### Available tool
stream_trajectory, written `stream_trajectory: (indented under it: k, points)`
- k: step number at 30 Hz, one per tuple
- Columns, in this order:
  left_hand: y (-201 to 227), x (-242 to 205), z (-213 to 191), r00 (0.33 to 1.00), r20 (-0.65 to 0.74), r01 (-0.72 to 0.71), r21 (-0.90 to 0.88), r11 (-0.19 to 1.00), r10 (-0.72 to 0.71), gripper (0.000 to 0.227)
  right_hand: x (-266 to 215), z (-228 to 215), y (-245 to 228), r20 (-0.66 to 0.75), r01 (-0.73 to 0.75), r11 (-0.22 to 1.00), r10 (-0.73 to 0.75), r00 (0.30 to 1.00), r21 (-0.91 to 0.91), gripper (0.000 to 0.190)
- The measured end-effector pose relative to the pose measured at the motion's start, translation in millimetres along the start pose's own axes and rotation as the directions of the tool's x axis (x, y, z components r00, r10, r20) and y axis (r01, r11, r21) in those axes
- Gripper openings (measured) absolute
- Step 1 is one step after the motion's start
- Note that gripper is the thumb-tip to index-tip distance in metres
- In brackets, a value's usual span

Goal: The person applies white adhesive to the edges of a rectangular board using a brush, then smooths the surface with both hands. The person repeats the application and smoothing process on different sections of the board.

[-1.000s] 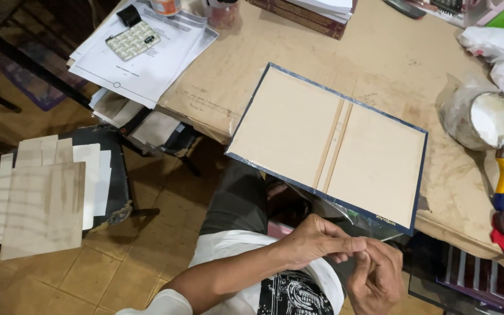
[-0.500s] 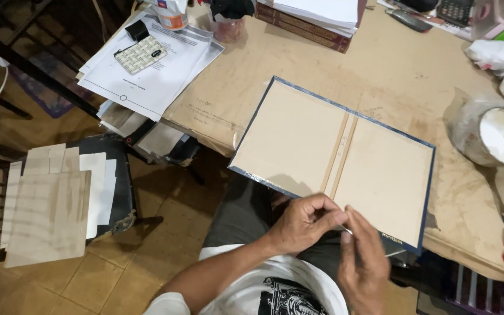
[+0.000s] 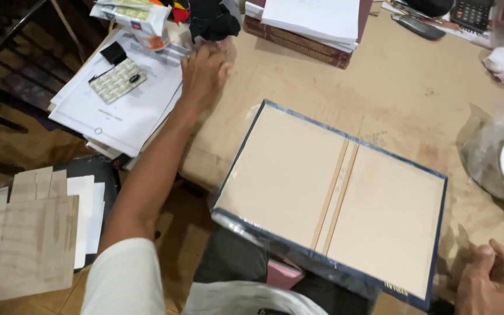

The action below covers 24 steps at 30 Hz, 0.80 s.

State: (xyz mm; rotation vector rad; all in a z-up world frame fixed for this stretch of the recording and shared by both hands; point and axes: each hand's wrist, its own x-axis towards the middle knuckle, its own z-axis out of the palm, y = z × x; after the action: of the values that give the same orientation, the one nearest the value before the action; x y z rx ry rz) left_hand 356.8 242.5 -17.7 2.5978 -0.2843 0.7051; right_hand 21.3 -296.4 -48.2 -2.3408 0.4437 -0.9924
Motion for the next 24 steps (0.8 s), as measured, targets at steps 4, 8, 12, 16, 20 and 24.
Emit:
stream_trajectory:
  k: [4,8,12,16,20,24]
  points:
    - [-67.9,54.6,78.1,0.938,-0.268,-0.135,0.301,0.944,0.22,0.036,4.2,-2.2,-47.5,0.034,-0.1,0.942,0.116,0.993,-0.32,0.035]
    - [-97.7,83.5,103.4,0.988,-0.156,0.03,0.135,0.99,-0.009,0.017,14.8,1.1,-47.5,0.144,-0.274,0.932,0.313,0.939,-0.238,0.044]
    - [-107.0,94.0,105.1,0.961,-0.26,-0.054,0.173,0.983,0.099,0.014,11.7,1.6,-43.0,0.137,-0.258,0.92,0.308,0.942,-0.295,0.043]
    - [-107.3,97.9,118.2,0.965,-0.203,-0.125,0.197,0.973,0.165,0.019,4.2,11.5,-36.4,0.013,-0.224,0.942,0.235,0.972,-0.251,0.027]
    - [-85.3,91.1,98.7,0.993,-0.106,-0.05,0.037,0.998,0.054,0.013,1.1,13.9,-9.5,-0.007,-0.145,0.988,0.144,0.989,-0.055,0.022]
    - [-68.5,65.0,74.1,1.0,-0.014,0.003,0.057,0.998,-0.002,0.02,-2.6,13.8,16.2,-0.007,-0.168,0.983,0.168,0.986,0.069,0.02]
